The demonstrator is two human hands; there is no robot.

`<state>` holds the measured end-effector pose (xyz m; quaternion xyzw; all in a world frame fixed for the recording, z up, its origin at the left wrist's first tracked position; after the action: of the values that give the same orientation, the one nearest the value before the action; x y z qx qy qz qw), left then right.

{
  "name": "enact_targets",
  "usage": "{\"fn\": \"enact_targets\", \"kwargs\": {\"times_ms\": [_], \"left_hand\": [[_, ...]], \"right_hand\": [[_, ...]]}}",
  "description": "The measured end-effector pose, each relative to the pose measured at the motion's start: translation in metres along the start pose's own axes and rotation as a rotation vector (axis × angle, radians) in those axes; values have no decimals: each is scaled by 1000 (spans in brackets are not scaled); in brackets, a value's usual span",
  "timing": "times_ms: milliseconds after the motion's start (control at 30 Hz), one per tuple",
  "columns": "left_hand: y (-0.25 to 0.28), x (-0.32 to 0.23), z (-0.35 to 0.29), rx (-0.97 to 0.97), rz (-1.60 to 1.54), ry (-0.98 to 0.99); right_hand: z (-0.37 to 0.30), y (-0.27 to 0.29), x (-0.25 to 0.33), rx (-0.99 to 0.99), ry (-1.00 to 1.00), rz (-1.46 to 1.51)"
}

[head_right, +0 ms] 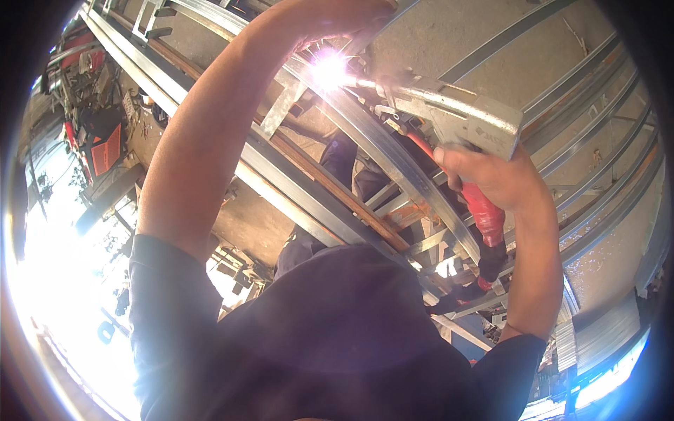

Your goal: The person welds metal plates onto a large curved metal frame using a handheld welding gun. They repeatedly position plates, weld them in place, and move to the next section of the frame.

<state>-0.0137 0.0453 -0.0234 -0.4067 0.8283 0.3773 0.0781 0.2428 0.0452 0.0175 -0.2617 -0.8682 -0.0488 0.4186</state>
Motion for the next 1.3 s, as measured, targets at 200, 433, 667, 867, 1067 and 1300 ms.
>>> {"fn": "enact_targets", "kwargs": {"times_ms": [200,433,667,867,1067,1300], "left_hand": [[-4,-4,24,-2,-3,-73],[88,38,3,-368,-195,-45],[96,43,28,-156,102,-68],[79,60,70,-110,408,-226],[86,61,54,-81,-132,-137],[88,54,42,-129,-139,-38]], "right_hand": [[-11,2,4,-99,-11,57],[-16,-2,51,-184,69,32],[55,-49,54,-118,88,119],[81,-59,43,-56,84,196],[91,-52,34,-66,29,113],[92,-58,40,-36,73,141]]}}
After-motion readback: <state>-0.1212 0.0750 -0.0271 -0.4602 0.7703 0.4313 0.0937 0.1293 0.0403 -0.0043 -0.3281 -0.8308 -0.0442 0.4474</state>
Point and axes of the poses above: each hand's wrist, its own z-axis towards the middle knuckle, its own y-axis out of the back of the hand, x = y × z, the point moved 7 cm from there along z, towards the middle knuckle, and after that the axes turned 3 degrees about y, right-handed, at the moved point
